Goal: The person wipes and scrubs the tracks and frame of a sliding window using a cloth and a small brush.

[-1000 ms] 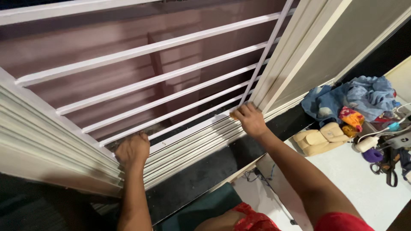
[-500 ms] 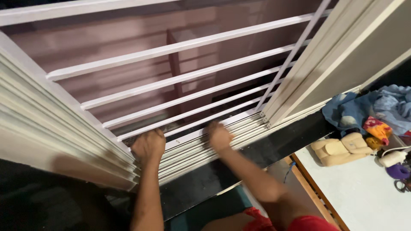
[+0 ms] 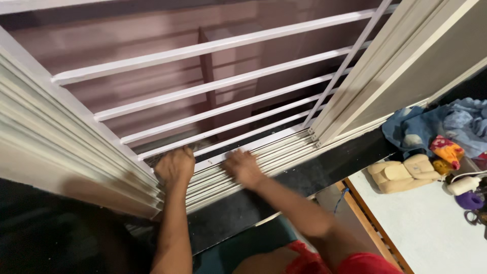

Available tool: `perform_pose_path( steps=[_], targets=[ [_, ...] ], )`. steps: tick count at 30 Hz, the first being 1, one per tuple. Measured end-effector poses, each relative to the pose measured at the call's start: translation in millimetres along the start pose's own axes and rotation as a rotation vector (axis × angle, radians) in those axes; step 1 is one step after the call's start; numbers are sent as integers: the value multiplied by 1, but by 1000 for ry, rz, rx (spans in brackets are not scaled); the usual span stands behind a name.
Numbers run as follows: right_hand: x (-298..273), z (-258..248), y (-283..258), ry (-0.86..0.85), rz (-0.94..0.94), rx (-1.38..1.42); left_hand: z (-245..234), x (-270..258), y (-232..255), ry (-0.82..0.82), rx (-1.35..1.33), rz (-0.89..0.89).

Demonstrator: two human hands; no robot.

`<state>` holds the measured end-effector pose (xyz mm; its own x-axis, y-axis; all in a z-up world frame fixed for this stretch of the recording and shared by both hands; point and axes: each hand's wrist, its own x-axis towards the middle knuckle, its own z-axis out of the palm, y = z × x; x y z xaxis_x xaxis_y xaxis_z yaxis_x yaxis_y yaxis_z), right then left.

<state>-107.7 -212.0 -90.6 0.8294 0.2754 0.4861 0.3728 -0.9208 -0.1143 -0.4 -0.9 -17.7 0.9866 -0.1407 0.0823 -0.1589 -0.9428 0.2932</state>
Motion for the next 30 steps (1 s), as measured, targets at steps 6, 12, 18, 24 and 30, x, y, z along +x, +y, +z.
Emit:
perform_pose_path(
  steps=[6, 12, 18, 24, 30],
  targets=[
    [-70, -95, 146, -304, 476, -416, 2, -1, 1, 75, 16, 27],
    [-56, -87, 165, -535, 394, -700, -2, -3, 4, 88, 6, -12],
    [-25, -2, 116, -567, 35, -406, 4, 4, 6, 129, -6, 10],
    [45, 84, -39, -199, -215, 108, 17, 4, -2, 270, -72, 64],
    [73, 60, -130, -195, -93, 733, 10, 7, -6, 193, -110, 69]
  ],
)
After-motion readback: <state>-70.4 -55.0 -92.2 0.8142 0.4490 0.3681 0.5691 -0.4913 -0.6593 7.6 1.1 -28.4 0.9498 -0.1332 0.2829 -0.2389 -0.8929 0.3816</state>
